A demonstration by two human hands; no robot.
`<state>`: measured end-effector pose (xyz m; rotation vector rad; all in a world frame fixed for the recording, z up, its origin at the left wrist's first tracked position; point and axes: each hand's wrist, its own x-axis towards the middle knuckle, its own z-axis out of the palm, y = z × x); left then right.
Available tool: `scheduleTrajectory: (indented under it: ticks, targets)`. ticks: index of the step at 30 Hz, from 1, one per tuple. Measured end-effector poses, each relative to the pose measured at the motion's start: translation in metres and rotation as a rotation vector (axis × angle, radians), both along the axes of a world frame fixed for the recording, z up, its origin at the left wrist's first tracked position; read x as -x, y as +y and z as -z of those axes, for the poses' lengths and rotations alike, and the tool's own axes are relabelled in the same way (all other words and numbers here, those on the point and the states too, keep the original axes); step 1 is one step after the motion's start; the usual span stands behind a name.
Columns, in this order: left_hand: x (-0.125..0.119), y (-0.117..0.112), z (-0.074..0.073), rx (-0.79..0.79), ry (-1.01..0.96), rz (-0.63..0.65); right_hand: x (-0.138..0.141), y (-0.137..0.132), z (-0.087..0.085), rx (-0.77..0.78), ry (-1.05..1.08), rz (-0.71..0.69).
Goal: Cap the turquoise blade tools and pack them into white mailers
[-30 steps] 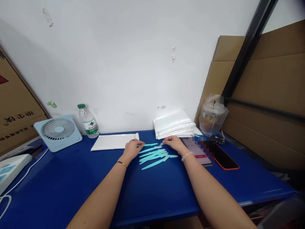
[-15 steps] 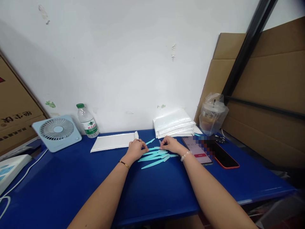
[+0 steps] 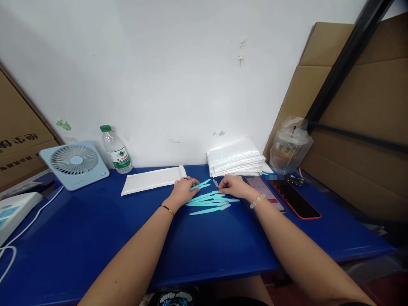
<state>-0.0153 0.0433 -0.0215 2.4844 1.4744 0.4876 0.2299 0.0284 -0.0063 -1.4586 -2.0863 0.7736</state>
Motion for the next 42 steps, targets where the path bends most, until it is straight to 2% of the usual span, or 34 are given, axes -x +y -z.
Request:
scheduleTrajectory:
  ticks: [5, 8, 13, 16, 22, 27, 30, 35, 42]
  targets:
    - [-0.007, -0.01, -0.004, 0.088, -0.089, 0.18, -0.005, -0.006, 0.005, 0.032, -0.009, -0.086]
    - [-0.011, -0.017, -0.01, 0.09, -0.128, 0.2, -0.011, -0.01, 0.004, 0.039, -0.013, -0.133]
    - [-0.016, -0.021, -0.018, 0.059, -0.116, 0.244, -0.015, -0.015, -0.004, 0.002, 0.037, -0.099]
    - [-0.015, -0.019, -0.019, 0.072, -0.065, 0.216, -0.017, -0.014, -0.005, -0.007, 0.019, -0.112]
    - [-0.009, -0.014, -0.013, 0.097, -0.07, 0.153, -0.021, -0.013, -0.006, -0.03, -0.019, -0.048]
    - [-0.011, -0.013, -0.008, 0.085, -0.1, 0.122, -0.011, -0.021, -0.011, 0.006, -0.105, -0.198]
    - [-0.014, -0.016, -0.011, 0.097, -0.113, 0.14, -0.006, -0.021, -0.01, 0.013, -0.17, -0.21]
    - [-0.017, -0.023, -0.02, 0.075, -0.107, 0.26, -0.008, -0.02, -0.012, -0.042, -0.148, -0.175]
    - [-0.019, -0.022, -0.019, 0.05, -0.082, 0.199, -0.013, -0.019, -0.016, -0.035, -0.095, -0.142]
